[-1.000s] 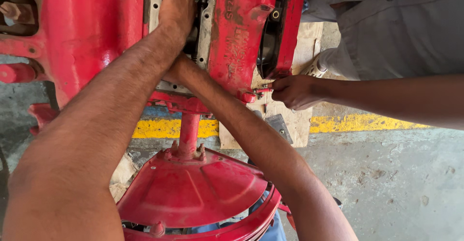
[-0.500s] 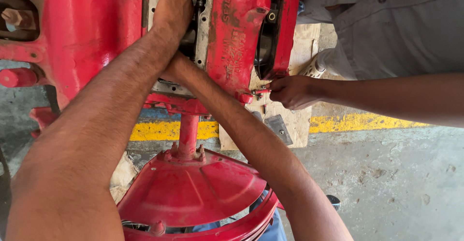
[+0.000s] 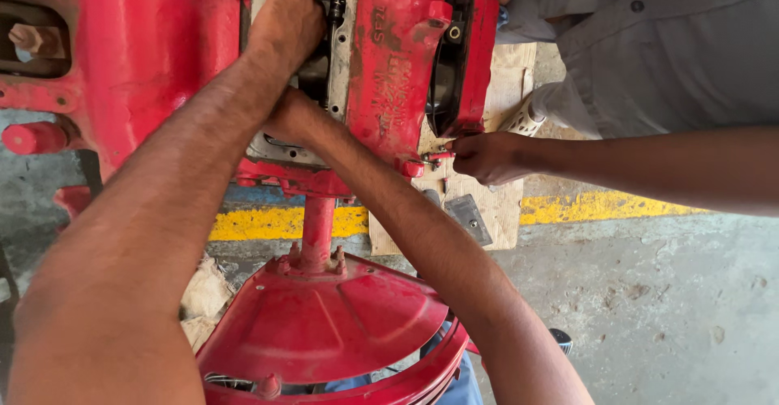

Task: The person is repairing a red engine block, likely from a walk-behind tractor. They use a cloth to wipe the exterior and interior surfaces, then use a screwdriver to adjust internal components. Another person assists by holding the engine steady.

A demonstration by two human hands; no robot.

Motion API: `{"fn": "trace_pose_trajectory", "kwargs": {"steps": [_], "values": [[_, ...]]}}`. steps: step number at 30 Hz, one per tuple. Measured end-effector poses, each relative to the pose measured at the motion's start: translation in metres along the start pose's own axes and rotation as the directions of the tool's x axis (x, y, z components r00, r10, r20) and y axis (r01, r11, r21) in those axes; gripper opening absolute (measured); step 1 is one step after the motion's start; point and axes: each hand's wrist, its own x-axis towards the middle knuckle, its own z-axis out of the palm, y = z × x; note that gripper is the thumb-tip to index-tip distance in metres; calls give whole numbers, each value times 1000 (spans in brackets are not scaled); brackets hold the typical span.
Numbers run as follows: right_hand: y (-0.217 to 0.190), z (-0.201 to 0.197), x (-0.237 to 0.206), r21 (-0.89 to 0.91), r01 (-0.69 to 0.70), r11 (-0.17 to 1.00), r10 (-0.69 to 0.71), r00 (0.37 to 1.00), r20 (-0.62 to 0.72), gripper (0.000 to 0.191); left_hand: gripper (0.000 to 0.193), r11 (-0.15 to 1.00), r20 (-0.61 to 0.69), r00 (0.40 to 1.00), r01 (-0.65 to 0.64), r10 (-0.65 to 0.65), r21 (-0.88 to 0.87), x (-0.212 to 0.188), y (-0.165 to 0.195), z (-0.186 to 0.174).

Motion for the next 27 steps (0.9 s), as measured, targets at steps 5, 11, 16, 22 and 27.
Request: {"fn": "trace_pose_trajectory", "kwargs": {"steps": [5,11,16,22,27], "values": [[3,1,3,-62,74,995,-75,997,-17,40,18,998,-58,997,46,-44,42,5,2,4],[5,-1,-2,-69,84,994,-85,996,-11,36,17,995,-98,991,95,-95,-5,4,9,11],[-1,-1,-4,-40,99,994,-101,993,-54,38,17,986,-103,985,124,-136,-112,3,7,13],[-4,-3,-4,-77,-40,996,39,999,-12,42,25,990,-144,980,129,-134,-50,0,7,12],[-4,-3,-5,-10,-47,999,47,999,-12,41,23,990,-90,986,142,-140,10,3,10,9]]}}
